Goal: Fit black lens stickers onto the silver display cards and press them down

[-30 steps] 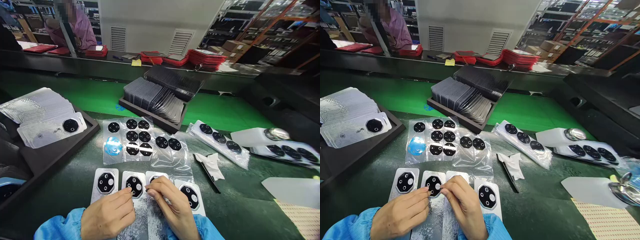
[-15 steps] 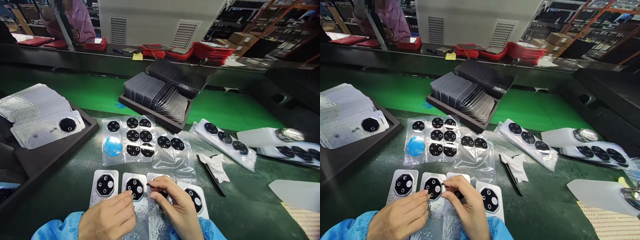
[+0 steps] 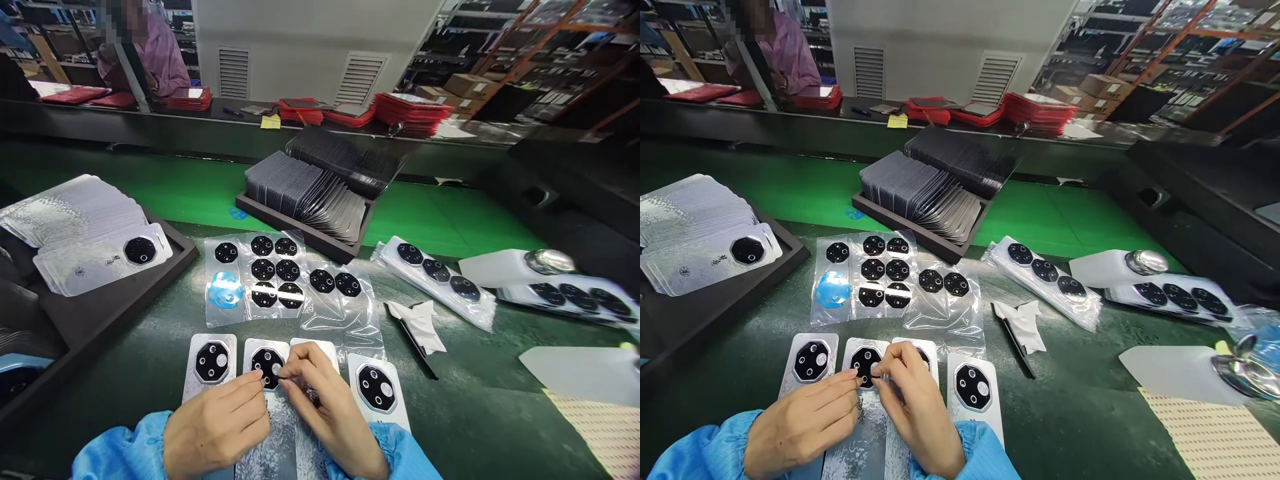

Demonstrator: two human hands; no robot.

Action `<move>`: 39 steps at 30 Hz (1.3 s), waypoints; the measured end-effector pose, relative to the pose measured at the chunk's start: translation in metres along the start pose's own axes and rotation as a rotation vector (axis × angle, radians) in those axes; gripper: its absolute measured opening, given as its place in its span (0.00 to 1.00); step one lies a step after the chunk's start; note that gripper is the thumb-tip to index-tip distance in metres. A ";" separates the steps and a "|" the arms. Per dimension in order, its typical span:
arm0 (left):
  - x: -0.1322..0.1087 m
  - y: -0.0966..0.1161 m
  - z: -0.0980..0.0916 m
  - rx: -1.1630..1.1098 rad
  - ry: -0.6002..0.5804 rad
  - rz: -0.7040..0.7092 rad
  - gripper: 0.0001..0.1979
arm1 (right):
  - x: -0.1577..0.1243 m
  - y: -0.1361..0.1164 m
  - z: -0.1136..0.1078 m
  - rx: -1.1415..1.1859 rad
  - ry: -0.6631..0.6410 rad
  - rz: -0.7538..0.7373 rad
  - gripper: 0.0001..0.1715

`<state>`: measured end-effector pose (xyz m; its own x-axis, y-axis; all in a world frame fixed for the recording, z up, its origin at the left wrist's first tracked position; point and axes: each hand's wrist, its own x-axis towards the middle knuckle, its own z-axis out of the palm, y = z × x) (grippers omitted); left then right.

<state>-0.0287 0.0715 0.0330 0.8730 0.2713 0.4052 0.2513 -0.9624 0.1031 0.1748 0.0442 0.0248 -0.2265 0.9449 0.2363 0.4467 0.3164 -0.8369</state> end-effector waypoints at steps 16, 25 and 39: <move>0.002 0.000 0.000 0.022 -0.015 -0.004 0.09 | 0.000 -0.005 0.014 -0.393 -0.054 -0.252 0.14; 0.000 0.001 0.002 0.026 0.011 -0.004 0.06 | 0.003 -0.005 0.006 -0.179 -0.009 -0.008 0.10; -0.001 0.002 0.002 0.062 -0.005 -0.008 0.08 | 0.005 -0.005 0.008 -0.350 -0.005 -0.076 0.11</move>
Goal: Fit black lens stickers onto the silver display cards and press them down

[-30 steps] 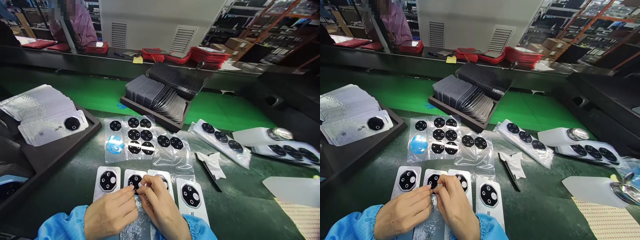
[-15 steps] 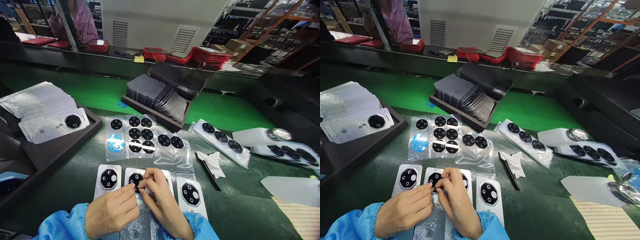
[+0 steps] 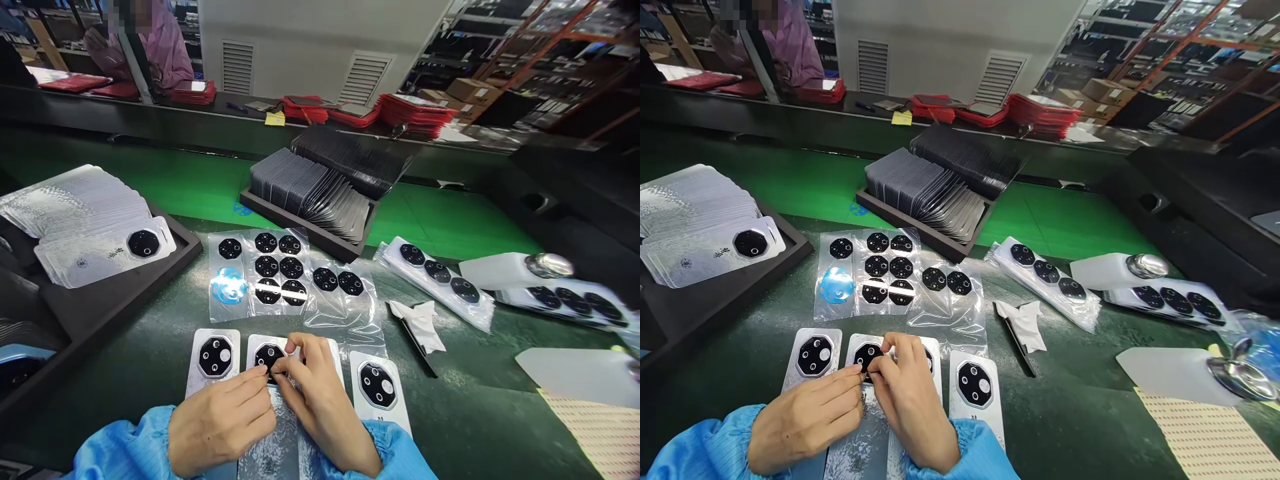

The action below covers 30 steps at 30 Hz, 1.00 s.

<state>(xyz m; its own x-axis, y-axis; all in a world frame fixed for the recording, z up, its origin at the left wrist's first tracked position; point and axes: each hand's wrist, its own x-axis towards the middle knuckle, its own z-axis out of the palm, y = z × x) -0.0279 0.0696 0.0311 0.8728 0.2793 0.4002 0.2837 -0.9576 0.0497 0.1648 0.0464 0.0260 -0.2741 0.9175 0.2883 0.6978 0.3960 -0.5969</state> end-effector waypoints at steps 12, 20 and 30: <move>0.001 -0.001 -0.001 -0.023 0.018 0.003 0.08 | -0.003 0.001 0.001 0.063 -0.003 0.031 0.11; 0.000 -0.001 0.000 -0.036 0.042 0.009 0.08 | -0.001 0.000 0.002 0.075 -0.021 0.033 0.10; -0.002 -0.001 0.001 -0.032 0.028 0.036 0.08 | 0.001 0.000 0.001 0.056 -0.005 0.016 0.10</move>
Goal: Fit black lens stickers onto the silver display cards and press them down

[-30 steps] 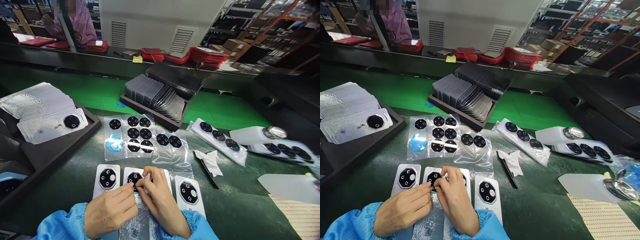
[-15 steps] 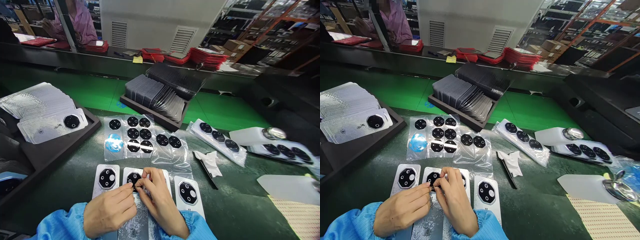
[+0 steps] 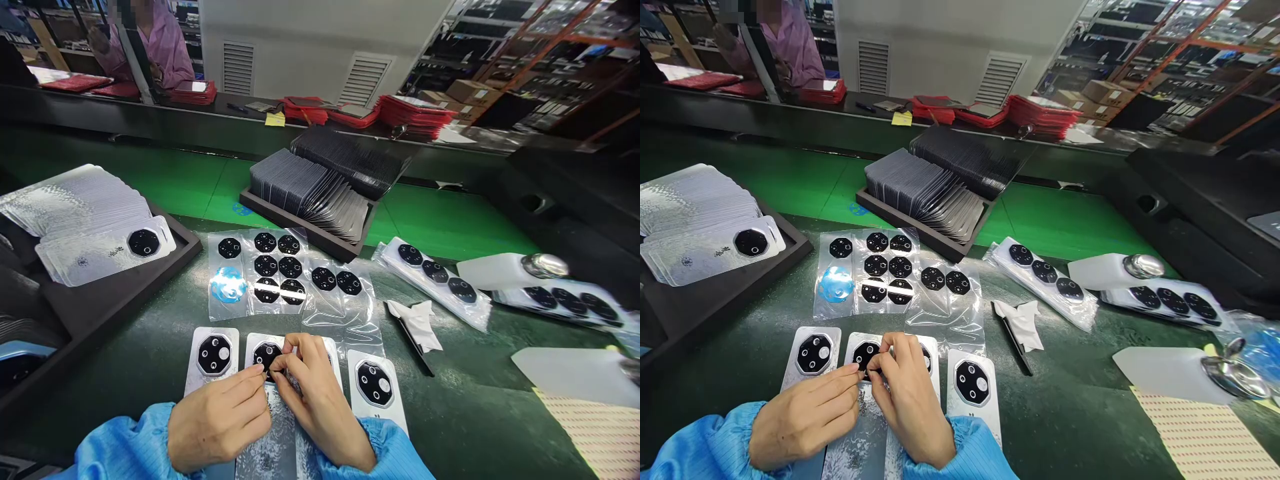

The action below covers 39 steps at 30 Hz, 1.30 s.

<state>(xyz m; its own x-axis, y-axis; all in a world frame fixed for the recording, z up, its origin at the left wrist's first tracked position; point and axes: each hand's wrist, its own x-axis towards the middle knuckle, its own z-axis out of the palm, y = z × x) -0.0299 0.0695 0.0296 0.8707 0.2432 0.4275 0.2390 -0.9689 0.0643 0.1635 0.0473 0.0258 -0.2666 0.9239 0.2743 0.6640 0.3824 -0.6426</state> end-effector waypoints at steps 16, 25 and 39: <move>-0.001 0.002 -0.002 0.045 0.004 0.007 0.07 | 0.000 -0.001 -0.001 0.001 -0.005 0.013 0.12; 0.000 0.000 -0.001 0.040 0.004 0.000 0.08 | 0.001 -0.001 -0.001 0.022 -0.013 0.014 0.12; 0.004 0.000 -0.002 0.058 0.000 0.010 0.07 | 0.001 0.000 0.001 -0.034 -0.008 -0.032 0.11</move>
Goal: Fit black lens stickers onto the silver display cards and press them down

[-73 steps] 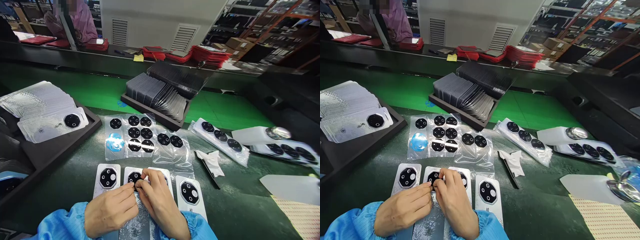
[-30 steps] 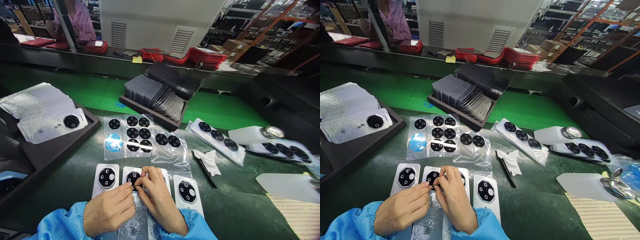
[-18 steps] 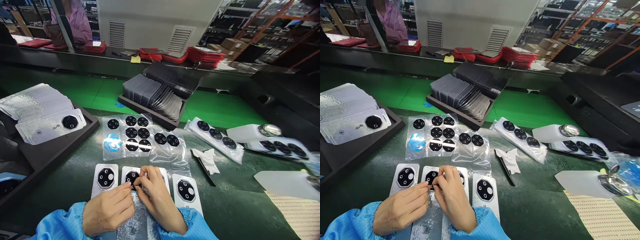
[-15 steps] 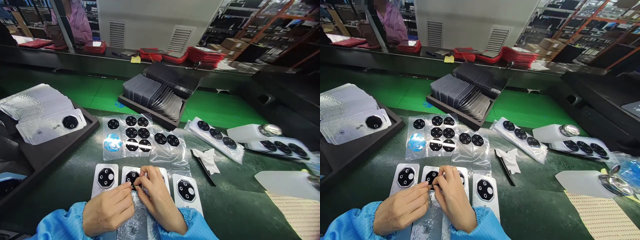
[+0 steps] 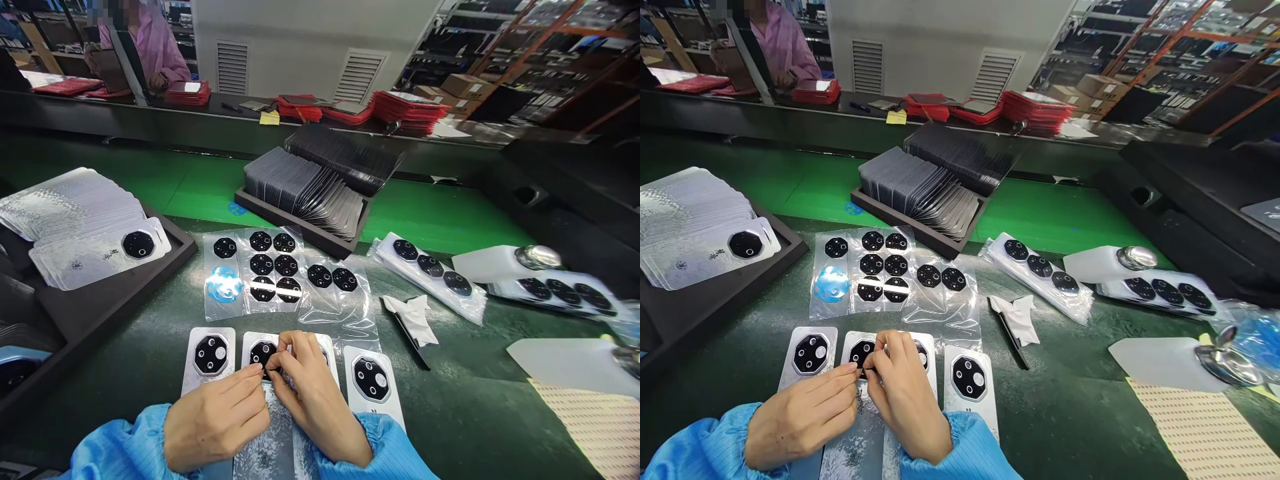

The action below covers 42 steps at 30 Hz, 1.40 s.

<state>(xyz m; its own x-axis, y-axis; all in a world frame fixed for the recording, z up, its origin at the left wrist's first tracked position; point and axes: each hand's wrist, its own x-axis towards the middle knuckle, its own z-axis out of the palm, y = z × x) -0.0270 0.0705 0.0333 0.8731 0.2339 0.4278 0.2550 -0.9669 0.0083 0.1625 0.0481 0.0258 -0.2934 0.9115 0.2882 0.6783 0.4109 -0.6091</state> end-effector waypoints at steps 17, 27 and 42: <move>0.002 -0.001 0.000 0.036 -0.030 0.026 0.08 | -0.006 0.001 -0.002 -0.059 0.067 -0.064 0.11; 0.001 -0.001 0.001 0.032 -0.033 0.026 0.08 | -0.004 0.000 0.002 -0.171 0.031 -0.161 0.11; 0.003 -0.001 -0.001 0.031 -0.036 0.026 0.09 | -0.001 -0.002 -0.006 -0.101 0.063 -0.060 0.11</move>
<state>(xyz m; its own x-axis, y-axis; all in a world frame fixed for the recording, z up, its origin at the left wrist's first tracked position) -0.0255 0.0722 0.0353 0.8936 0.2128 0.3952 0.2442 -0.9693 -0.0303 0.1651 0.0459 0.0310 -0.2947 0.8814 0.3692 0.7262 0.4577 -0.5130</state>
